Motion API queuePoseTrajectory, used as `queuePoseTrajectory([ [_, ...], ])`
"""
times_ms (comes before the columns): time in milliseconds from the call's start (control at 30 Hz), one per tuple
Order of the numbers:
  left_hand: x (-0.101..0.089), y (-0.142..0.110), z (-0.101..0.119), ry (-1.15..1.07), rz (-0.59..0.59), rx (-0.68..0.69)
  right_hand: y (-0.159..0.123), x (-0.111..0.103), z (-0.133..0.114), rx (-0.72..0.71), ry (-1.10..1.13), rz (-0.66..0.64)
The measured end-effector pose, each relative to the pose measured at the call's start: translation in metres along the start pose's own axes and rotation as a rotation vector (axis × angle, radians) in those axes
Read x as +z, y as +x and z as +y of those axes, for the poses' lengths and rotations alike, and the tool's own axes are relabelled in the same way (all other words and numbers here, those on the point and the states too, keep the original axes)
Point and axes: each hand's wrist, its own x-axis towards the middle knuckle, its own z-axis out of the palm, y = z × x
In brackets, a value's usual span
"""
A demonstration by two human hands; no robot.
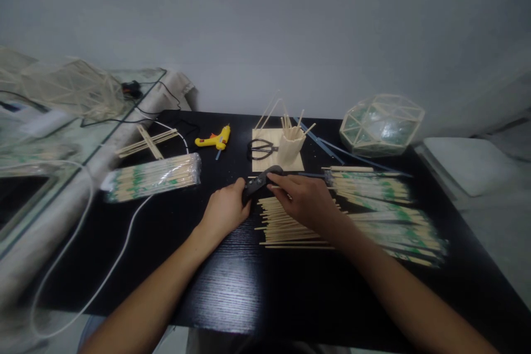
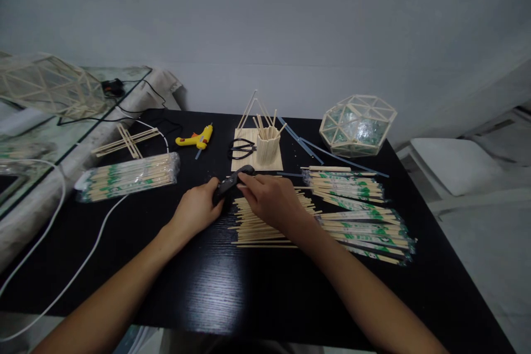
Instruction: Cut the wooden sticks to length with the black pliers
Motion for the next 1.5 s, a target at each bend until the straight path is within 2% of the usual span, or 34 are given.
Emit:
queuePoseTrajectory([
  [167, 0.001, 0.001, 0.0, 0.031, -0.002, -0.001, 0.0, 0.003, 0.0, 0.001, -0.065, -0.062],
  [467, 0.001, -0.001, 0.004, 0.055, 0.044, -0.025, 0.005, 0.001, -0.001, 0.124, -0.049, -0.21],
  [700, 0.006, -0.002, 0.005, 0.095, 0.16, 0.07, 0.009, -0.002, -0.002, 0.18, -0.065, -0.29],
  [833, 0.008, -0.002, 0.005, 0.108, 0.159, 0.088, 0.011, -0.003, -0.002, 0.217, -0.07, -0.35],
  [1000, 0.009, -0.002, 0.005, 0.116, 0.164, 0.093, 0.011, -0.002, -0.001, 0.224, -0.081, -0.363],
  [1333, 0.008, -0.006, 0.008, 0.088, 0.311, 0.106, 0.009, 0.006, -0.003, 0.241, -0.119, -0.329],
  [1500, 0.008, -0.008, 0.008, 0.072, 0.351, 0.114, 0.006, 0.011, -0.003, 0.2, -0.167, -0.294],
])
